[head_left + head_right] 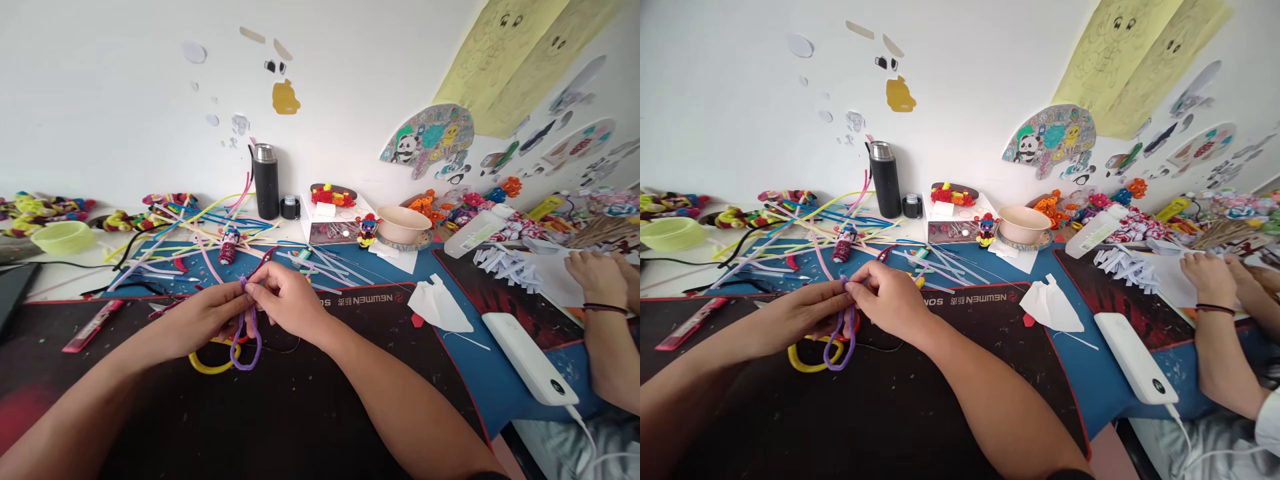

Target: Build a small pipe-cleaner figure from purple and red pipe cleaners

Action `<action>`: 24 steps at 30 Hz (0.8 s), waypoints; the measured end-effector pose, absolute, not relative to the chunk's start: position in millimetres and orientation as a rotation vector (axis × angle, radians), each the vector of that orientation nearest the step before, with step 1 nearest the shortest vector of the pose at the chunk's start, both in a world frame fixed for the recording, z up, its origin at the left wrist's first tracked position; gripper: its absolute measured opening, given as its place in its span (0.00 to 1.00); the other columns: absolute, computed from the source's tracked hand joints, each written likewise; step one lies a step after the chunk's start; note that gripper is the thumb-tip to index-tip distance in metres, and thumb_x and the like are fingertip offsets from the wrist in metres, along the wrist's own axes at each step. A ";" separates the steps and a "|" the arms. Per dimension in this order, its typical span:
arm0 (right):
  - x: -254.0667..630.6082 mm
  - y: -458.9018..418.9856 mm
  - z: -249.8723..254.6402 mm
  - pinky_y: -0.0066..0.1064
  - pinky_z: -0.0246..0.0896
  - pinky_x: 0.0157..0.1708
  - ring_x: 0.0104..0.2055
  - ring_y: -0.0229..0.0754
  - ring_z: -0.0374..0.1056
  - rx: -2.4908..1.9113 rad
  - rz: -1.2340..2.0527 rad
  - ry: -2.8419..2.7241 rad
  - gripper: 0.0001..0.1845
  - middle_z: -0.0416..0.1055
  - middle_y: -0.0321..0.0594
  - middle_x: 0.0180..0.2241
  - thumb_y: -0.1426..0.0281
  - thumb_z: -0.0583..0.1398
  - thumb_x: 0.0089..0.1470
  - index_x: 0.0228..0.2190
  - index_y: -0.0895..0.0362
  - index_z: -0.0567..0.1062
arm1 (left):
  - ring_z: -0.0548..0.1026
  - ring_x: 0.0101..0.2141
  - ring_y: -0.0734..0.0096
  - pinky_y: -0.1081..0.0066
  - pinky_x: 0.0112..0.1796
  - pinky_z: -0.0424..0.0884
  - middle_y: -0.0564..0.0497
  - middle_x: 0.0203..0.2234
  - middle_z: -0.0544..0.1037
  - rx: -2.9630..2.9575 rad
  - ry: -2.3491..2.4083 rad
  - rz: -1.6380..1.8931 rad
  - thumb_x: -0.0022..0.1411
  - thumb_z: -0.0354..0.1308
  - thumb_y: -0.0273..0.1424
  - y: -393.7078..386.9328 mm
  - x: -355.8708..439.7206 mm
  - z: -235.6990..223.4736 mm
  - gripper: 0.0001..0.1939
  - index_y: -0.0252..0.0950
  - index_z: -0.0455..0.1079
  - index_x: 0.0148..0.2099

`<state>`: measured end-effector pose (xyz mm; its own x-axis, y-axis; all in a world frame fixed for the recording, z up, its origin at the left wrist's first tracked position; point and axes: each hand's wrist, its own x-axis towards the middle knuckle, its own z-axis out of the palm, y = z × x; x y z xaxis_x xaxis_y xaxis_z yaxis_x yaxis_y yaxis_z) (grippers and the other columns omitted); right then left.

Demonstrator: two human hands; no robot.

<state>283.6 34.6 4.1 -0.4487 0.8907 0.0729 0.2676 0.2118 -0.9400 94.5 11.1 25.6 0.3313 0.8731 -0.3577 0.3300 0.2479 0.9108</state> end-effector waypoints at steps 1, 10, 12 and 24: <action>283.5 34.4 4.1 0.28 0.60 0.27 0.23 0.36 0.69 -1.060 1.251 -1.847 0.08 0.74 0.29 0.24 0.62 0.62 0.69 0.40 0.52 0.73 | 0.63 0.20 0.73 0.73 0.21 0.60 0.58 0.19 0.67 1.328 1.221 0.543 0.50 0.69 0.65 11.3 94.3 25.8 0.32 0.40 0.72 0.32; 283.9 33.1 6.1 0.29 0.59 0.29 0.28 0.39 0.71 -1.118 1.176 -1.930 0.07 0.74 0.32 0.27 0.63 0.63 0.67 0.38 0.52 0.73 | 0.72 0.21 0.65 0.68 0.24 0.69 0.51 0.21 0.79 1.484 1.252 0.535 0.54 0.65 0.66 11.3 92.9 21.4 0.31 0.42 0.71 0.29; 284.2 33.3 6.7 0.29 0.59 0.29 0.29 0.39 0.72 -1.123 1.173 -1.931 0.06 0.74 0.33 0.28 0.64 0.63 0.67 0.37 0.52 0.73 | 0.72 0.22 0.65 0.68 0.25 0.70 0.51 0.21 0.79 1.519 1.264 0.551 0.56 0.63 0.67 10.8 93.6 21.0 0.31 0.42 0.71 0.29; 283.5 33.7 7.7 0.31 0.57 0.33 0.31 0.40 0.73 -1.113 1.028 -2.078 0.06 0.77 0.32 0.26 0.66 0.62 0.69 0.37 0.52 0.72 | 0.69 0.22 0.65 0.68 0.24 0.65 0.54 0.20 0.73 1.538 1.293 0.543 0.56 0.63 0.63 12.4 89.3 14.8 0.29 0.42 0.70 0.31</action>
